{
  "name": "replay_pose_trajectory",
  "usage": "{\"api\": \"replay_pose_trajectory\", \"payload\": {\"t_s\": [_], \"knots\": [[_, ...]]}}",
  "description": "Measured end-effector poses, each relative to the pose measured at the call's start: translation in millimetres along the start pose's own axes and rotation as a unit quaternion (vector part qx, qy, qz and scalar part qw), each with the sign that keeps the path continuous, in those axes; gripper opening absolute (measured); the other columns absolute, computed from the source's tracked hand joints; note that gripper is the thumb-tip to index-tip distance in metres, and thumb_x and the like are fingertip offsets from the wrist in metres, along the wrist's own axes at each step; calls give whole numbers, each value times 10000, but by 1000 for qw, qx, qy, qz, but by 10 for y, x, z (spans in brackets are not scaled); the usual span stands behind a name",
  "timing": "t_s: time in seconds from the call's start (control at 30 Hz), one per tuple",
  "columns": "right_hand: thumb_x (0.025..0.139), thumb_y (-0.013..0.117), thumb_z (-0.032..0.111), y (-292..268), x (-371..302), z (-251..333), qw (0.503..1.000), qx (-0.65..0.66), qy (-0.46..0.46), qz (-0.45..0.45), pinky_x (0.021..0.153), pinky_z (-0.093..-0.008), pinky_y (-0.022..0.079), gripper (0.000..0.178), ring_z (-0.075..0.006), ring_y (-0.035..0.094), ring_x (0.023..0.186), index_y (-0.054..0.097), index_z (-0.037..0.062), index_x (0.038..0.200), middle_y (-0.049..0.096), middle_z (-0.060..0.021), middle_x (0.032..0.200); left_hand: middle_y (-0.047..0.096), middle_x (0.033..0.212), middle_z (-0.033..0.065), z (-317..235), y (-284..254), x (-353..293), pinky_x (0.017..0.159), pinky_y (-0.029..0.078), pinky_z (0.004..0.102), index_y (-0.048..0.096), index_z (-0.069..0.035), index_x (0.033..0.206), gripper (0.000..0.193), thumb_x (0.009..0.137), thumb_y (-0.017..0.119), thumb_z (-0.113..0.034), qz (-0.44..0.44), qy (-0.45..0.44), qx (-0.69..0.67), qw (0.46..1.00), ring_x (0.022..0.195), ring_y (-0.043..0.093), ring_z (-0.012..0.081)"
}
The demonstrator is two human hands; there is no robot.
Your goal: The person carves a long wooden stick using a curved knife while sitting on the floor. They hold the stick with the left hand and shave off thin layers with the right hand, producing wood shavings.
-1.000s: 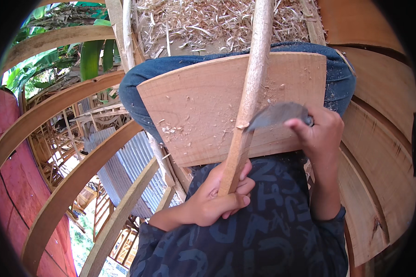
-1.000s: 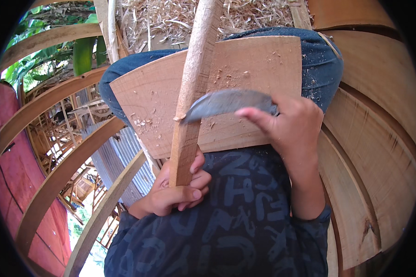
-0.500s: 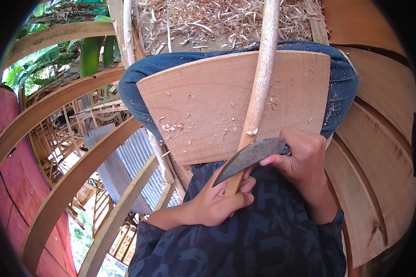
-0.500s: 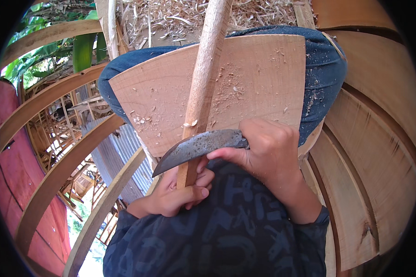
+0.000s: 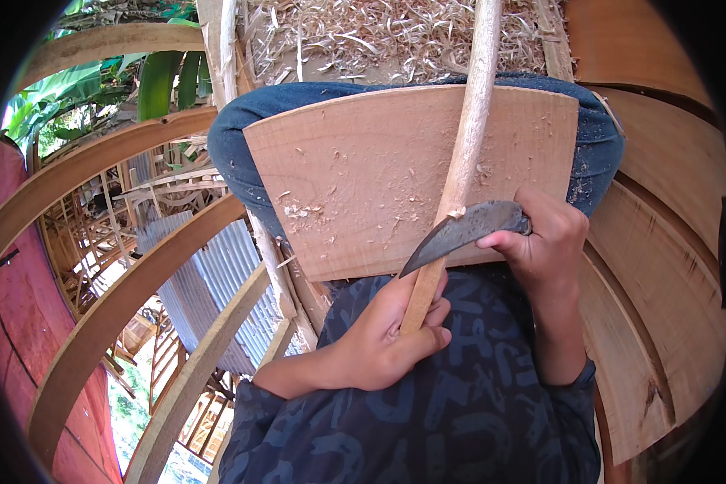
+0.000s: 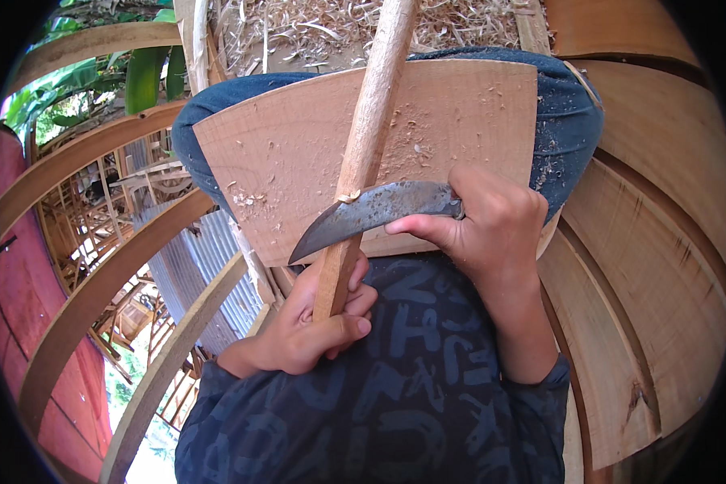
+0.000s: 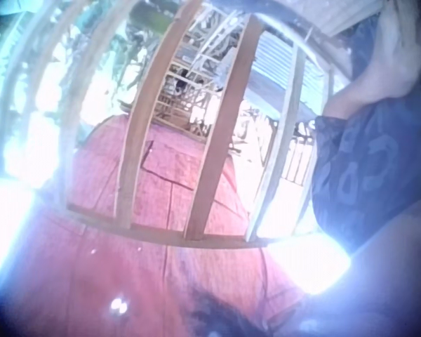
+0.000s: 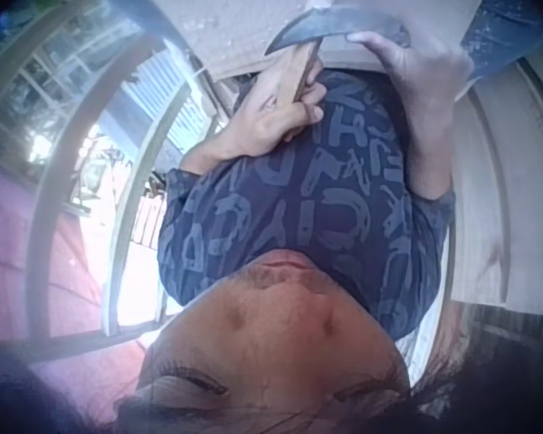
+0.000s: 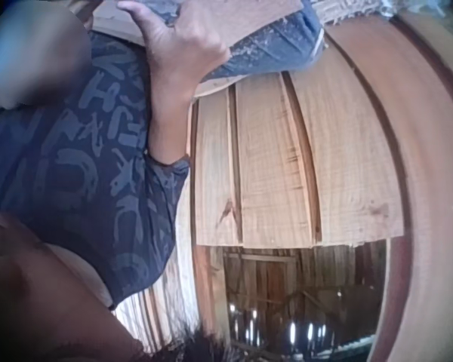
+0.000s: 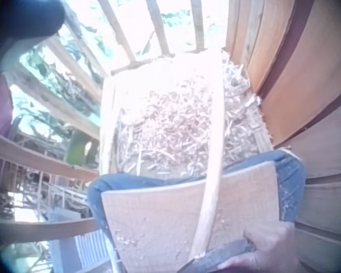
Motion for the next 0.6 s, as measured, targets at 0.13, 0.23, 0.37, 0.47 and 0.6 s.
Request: {"api": "replay_pose_trajectory", "payload": {"t_s": [0.13,0.23,0.37,0.47,0.6], "knots": [[646,500,765,-19,10,29,1000,-10,-10,-9,415,-347,323,754,-296,418,443,384,23,574,338,-113,511,290,703,-16,-2,11,-3,505,278,216,338,-72,928,270,756,501,59,9,-4,-7,1000,580,317,66],[579,625,684,-45,35,94,998,-36,-49,-25,383,-327,341,650,-252,452,417,422,68,530,396,-75,487,326,619,-13,7,12,8,418,271,203,298,-102,903,303,762,541,10,12,-17,-17,1000,461,345,72],[584,619,686,-39,41,90,998,-32,-51,-36,391,-335,347,653,-261,459,425,433,61,539,400,-81,488,325,610,-13,13,3,-2,414,269,204,293,-105,893,308,754,537,20,26,-33,-51,998,452,345,72],[673,603,658,-80,64,-30,998,-36,20,-37,416,-366,360,665,-291,460,441,470,12,587,442,-110,510,330,605,-12,2,22,-25,413,269,203,292,-103,889,309,747,534,26,42,-55,-97,993,448,347,74],[882,489,538,-454,177,-993,951,-53,287,-100,483,-369,359,626,-239,392,474,515,-64,712,438,-142,542,300,648,-18,42,-10,-205,391,297,188,308,-97,927,286,764,470,74,114,-56,-186,974,467,337,53]]}}
Point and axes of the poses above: each hand's wrist, its own x-axis towards the middle knuckle, its own y-axis out of the palm, z = x × y, the point moved 8 cm from there along x, towards the middle knuckle
